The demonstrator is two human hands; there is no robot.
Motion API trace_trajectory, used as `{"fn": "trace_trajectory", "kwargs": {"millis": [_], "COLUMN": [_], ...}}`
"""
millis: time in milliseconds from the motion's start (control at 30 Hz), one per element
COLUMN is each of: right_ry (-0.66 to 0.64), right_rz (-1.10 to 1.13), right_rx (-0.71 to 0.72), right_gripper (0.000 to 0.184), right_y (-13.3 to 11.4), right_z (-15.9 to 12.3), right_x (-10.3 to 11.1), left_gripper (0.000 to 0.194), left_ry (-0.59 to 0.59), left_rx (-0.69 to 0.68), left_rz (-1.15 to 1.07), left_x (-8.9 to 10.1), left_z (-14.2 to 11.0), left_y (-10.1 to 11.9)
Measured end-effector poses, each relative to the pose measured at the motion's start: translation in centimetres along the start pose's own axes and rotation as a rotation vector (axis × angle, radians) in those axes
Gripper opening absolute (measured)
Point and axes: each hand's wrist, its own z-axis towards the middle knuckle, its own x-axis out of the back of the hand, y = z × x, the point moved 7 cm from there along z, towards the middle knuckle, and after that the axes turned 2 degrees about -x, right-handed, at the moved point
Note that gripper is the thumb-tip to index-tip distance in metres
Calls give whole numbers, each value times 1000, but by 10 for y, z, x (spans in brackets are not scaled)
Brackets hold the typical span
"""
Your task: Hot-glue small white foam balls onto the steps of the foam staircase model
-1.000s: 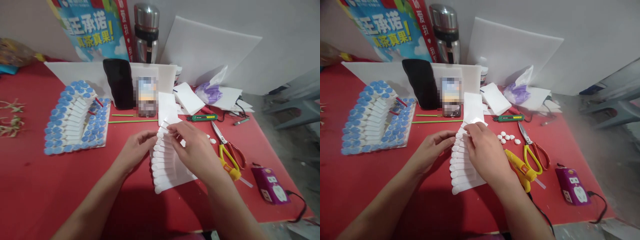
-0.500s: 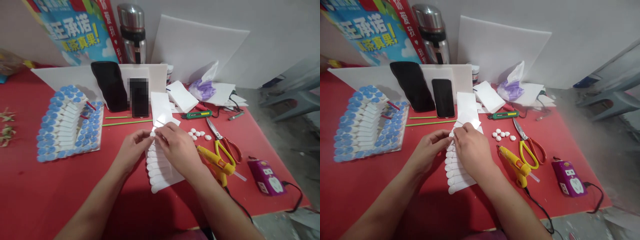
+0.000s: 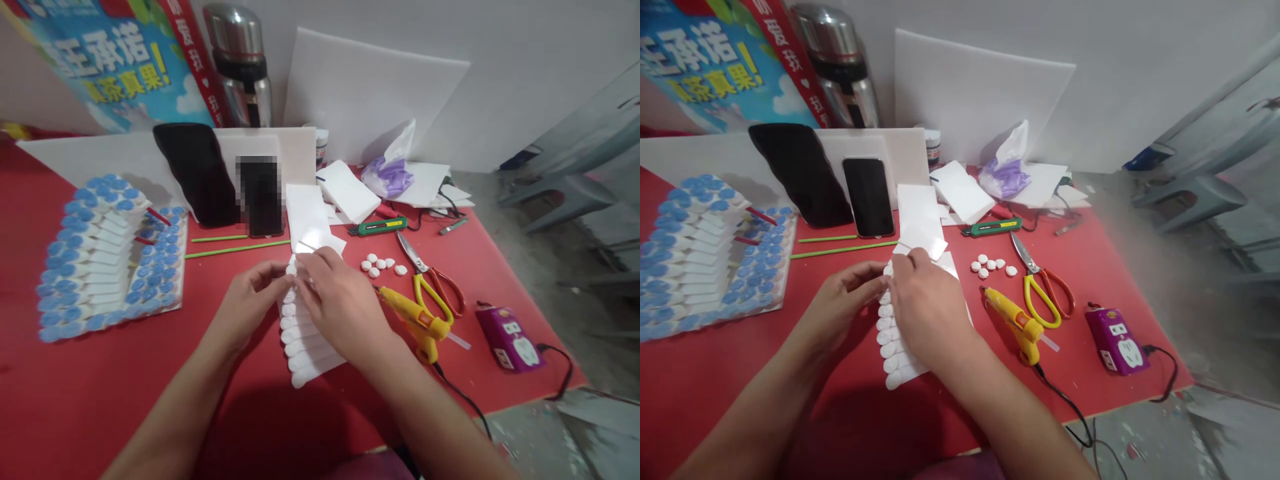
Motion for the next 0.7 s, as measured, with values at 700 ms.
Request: {"fn": "trace_trajectory", "kwargs": {"millis": [700], "right_ry": [75], "right_rz": [-224], "right_rx": [-373], "right_gripper": [47], "right_y": [158], "right_z": [-184], "right_x": [29], "left_gripper": [19], "left_ry": [-364], "left_rx": [-436], "left_rz": [1090], "left_x": [-184], "left_z": [53], "left_y": [82]}}
